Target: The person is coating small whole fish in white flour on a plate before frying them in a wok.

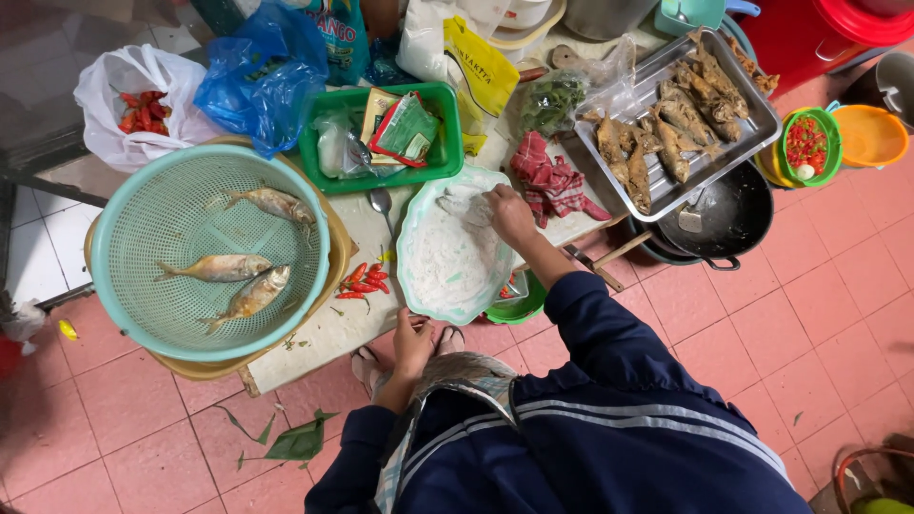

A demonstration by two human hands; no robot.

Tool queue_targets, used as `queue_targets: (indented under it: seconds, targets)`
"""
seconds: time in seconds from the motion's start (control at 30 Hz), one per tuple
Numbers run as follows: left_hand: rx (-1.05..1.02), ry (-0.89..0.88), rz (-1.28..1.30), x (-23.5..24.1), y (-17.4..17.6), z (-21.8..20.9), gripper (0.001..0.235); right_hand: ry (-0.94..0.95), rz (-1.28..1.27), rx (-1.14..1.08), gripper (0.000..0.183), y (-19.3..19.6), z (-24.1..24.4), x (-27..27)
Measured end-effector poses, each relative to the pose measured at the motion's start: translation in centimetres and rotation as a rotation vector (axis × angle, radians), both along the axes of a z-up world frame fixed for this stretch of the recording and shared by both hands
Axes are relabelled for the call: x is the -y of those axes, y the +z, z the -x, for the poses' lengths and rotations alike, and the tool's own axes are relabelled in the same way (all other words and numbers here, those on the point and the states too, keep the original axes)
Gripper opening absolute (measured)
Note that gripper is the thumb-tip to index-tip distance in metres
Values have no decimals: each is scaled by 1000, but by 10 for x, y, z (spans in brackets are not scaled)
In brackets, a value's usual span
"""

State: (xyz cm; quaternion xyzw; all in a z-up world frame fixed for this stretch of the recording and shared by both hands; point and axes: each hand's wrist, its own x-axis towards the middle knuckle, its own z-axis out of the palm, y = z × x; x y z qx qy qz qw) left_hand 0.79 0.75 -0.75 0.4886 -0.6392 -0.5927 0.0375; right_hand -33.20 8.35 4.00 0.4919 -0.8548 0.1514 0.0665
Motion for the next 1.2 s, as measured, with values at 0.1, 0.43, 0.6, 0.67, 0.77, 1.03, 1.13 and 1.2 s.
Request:
queue_targets:
  seconds: [0.1, 0.43, 0.6, 0.67, 0.77, 1.03, 1.13, 1.2]
  targets:
    - [11, 8, 1, -3, 7, 0, 56, 59, 38, 87, 15, 8, -20, 5]
    - [26, 4, 63, 12, 5, -17, 57, 75, -69, 378, 14, -7, -83, 10]
    - [-36, 15, 78, 27, -17, -32, 57, 30, -94, 227, 22, -19, -85, 11]
    - [-33, 15, 89, 36, -14, -40, 55, 42, -89, 200, 21, -18, -90, 13]
    - [-32, 3, 70, 52, -5, -51, 52, 7, -50, 156, 15, -12, -99, 18]
    - [-33, -64, 58, 89, 1, -86, 46, -83, -7, 19, 12, 5, -135, 21]
    - [-17, -103, 69, 102, 3, -95, 44, -160, 2, -95, 9, 24, -142, 27]
    - [-65, -85, 30, 110, 12, -103, 44, -267, -338, 5, 45, 37, -146, 31]
